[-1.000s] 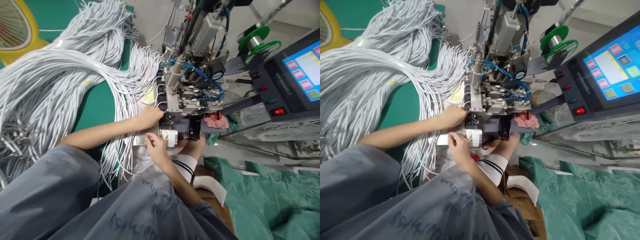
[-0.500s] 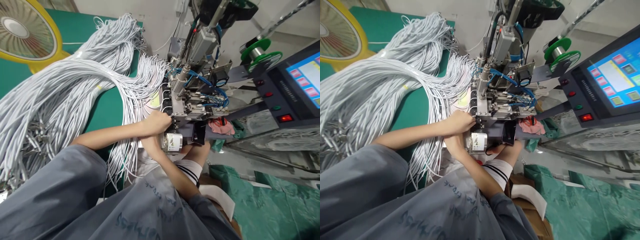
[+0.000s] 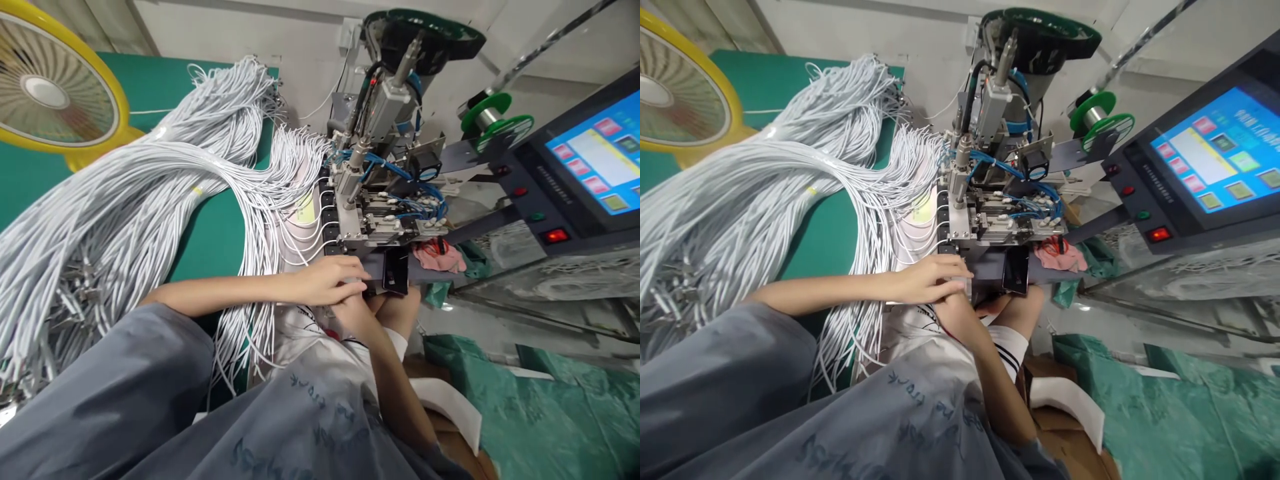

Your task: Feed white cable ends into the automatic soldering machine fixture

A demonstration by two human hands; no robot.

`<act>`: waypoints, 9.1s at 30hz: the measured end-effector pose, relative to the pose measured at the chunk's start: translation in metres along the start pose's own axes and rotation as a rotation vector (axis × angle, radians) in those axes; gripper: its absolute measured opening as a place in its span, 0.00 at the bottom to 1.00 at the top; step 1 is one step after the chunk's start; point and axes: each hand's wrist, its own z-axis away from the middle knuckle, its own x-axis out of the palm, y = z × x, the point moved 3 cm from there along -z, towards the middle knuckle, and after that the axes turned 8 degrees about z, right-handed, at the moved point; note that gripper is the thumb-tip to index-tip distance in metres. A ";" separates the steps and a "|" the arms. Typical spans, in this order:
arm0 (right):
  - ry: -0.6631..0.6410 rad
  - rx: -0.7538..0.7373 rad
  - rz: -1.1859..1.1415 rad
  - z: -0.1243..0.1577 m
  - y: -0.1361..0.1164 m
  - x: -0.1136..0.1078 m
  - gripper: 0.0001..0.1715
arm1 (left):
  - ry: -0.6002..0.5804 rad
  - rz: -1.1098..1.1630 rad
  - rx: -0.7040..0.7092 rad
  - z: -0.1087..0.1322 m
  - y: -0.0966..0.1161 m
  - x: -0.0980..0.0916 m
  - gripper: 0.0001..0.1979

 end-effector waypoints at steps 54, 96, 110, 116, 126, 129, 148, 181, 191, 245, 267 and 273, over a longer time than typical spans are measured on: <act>0.550 0.054 -0.003 0.012 -0.002 -0.047 0.20 | 0.213 -0.034 0.028 0.005 -0.026 0.009 0.09; 0.258 0.340 -0.427 -0.038 0.091 -0.020 0.15 | -0.349 -0.735 -0.192 -0.003 -0.054 0.011 0.21; 0.328 0.357 -0.505 -0.036 0.090 -0.027 0.12 | -0.332 -0.732 -0.148 -0.002 -0.058 0.013 0.20; 0.192 0.392 -0.448 -0.044 0.095 -0.023 0.12 | -0.349 -0.750 -0.168 -0.002 -0.057 0.012 0.21; 0.076 0.227 -0.358 -0.044 0.101 -0.018 0.15 | -0.369 -0.794 -0.191 -0.003 -0.040 0.004 0.13; 0.102 0.209 -0.268 -0.045 0.102 -0.019 0.15 | -0.362 -0.790 -0.262 -0.001 -0.033 -0.003 0.09; -0.529 0.313 -0.589 0.031 -0.004 0.119 0.15 | -0.136 -0.862 -0.389 0.002 -0.063 -0.019 0.13; 0.366 0.280 -0.282 0.014 0.020 -0.032 0.10 | -0.012 0.124 -0.104 -0.003 -0.027 0.003 0.19; 0.597 0.245 -0.514 0.002 0.026 -0.029 0.10 | 0.123 0.127 -0.130 -0.006 -0.029 -0.005 0.10; 0.473 0.150 -0.335 -0.024 0.065 -0.033 0.08 | -0.118 -0.453 -0.148 -0.002 -0.054 0.009 0.16; 0.164 0.316 -0.537 -0.036 0.094 -0.022 0.09 | -0.267 -0.634 -0.172 -0.001 -0.054 0.012 0.21; 0.106 0.345 -0.539 -0.040 0.092 -0.024 0.08 | -0.306 -0.722 -0.122 -0.001 -0.054 0.013 0.19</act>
